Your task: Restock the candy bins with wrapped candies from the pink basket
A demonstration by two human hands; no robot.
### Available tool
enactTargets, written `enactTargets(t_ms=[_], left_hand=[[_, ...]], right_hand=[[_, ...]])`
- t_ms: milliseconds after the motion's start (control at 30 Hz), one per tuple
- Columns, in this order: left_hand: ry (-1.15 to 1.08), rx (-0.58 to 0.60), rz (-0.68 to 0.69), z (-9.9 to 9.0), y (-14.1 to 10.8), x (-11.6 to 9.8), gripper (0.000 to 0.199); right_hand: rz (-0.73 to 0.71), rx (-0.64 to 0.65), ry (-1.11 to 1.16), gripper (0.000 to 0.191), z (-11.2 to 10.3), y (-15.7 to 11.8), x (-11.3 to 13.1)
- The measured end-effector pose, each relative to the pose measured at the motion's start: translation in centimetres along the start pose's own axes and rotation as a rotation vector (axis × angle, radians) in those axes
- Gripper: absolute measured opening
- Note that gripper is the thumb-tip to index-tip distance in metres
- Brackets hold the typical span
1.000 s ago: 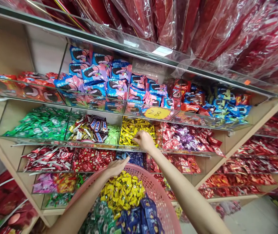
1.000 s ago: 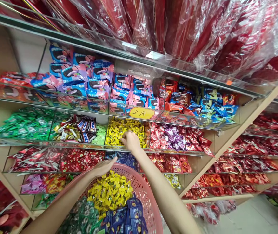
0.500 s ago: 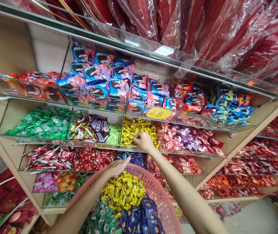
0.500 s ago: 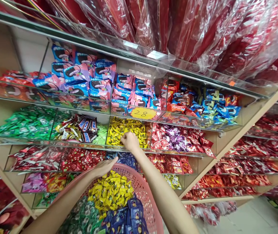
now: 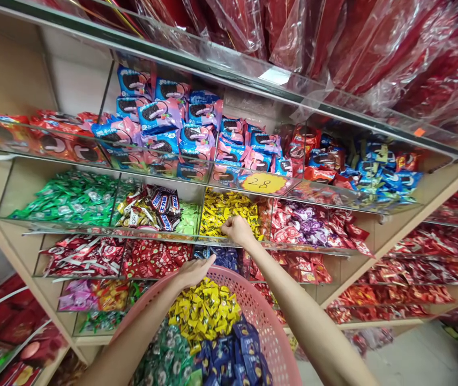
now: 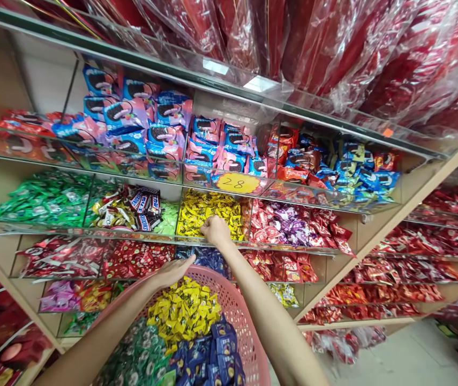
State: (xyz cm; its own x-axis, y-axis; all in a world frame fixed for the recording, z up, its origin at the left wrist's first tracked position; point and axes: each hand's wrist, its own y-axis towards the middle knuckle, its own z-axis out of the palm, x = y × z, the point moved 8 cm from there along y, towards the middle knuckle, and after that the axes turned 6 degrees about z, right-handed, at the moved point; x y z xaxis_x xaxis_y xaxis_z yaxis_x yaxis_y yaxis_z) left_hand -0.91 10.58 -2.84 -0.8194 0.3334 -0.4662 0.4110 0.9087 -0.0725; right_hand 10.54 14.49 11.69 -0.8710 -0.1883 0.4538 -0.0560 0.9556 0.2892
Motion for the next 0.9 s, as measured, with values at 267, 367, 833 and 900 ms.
enactTargets(t_ms=[267, 367, 833, 900], left_hand=[[-0.003, 0.008, 0.040, 0.5, 0.4, 0.2, 0.071], [0.010, 0.013, 0.035, 0.7, 0.5, 0.3, 0.071], [-0.007, -0.007, 0.011, 0.1, 0.0, -0.3, 0.081], [-0.008, -0.002, 0.001, 0.2, 0.1, -0.2, 0.081]], right_hand=[[-0.225, -0.178, 0.220, 0.016, -5.1, -4.3, 2.7], [-0.234, -0.044, 0.247, 0.017, -5.2, -7.3, 2.4], [-0.028, 0.398, 0.094, 0.015, 8.9, -11.9, -7.0], [-0.001, 0.389, 0.108, 0.016, 9.5, -11.7, -7.4]])
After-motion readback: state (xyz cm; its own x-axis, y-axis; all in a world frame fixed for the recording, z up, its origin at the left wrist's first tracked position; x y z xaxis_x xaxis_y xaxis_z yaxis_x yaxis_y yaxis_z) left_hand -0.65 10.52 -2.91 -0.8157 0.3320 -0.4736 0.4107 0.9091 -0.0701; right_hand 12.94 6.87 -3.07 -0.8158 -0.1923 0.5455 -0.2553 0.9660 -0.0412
